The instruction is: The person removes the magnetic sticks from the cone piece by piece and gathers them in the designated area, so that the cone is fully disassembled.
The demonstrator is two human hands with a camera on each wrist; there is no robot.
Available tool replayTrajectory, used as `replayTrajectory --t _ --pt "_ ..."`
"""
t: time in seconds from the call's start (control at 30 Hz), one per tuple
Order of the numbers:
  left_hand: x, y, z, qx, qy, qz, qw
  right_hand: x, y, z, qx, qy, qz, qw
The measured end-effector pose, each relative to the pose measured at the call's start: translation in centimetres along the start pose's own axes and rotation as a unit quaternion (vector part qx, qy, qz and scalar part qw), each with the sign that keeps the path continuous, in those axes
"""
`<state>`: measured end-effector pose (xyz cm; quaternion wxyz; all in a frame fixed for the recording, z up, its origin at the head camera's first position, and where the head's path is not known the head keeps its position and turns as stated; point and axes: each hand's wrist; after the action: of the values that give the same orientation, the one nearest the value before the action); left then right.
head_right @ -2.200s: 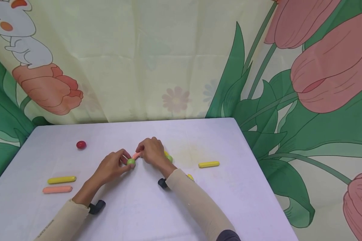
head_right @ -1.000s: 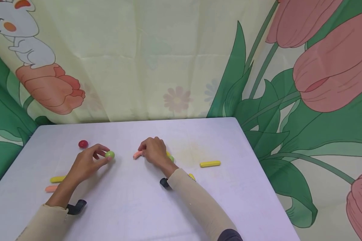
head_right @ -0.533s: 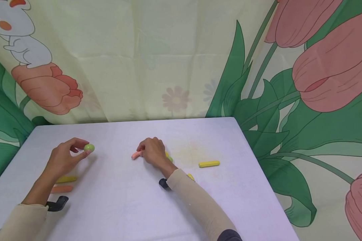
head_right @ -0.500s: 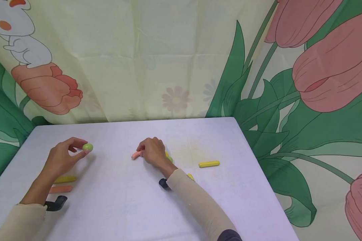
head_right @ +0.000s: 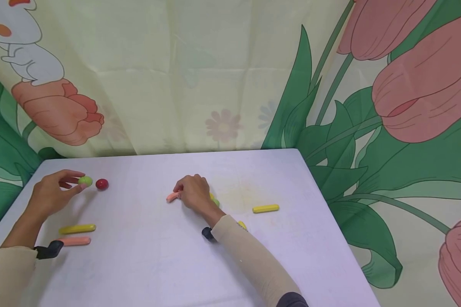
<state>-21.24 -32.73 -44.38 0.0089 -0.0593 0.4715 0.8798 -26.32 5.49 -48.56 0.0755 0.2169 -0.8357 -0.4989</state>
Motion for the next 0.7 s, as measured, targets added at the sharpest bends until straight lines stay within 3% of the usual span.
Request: replayTrajectory --t 0.3,0.53,0.7 --pt "1.1 0.9 -2.4 -0.014 0.046 -0.032 0.9983 -0.3 0.1 -0.2 0.008 -0.01 -0.002 0.9999" --pt "2.2 0.4 -3.9 -0.005 0.08 -0.073 0.9941 -0.4 0.1 -0.3 0.006 -0.01 -0.001 0.9999" --pt "2.9 -0.1 -4.5 0.002 0.091 -0.081 0.9926 -0.5 0.1 -0.4 0.004 -0.01 0.0 0.9999"
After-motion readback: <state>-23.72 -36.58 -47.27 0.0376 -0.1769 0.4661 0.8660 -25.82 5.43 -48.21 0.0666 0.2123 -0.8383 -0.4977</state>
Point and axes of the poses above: each hand's wrist, its own x-axis towards the middle knuckle, its own y-axis out of the back of the hand, z = x × y, and after that the axes turned 10 degrees about -z, right-handed
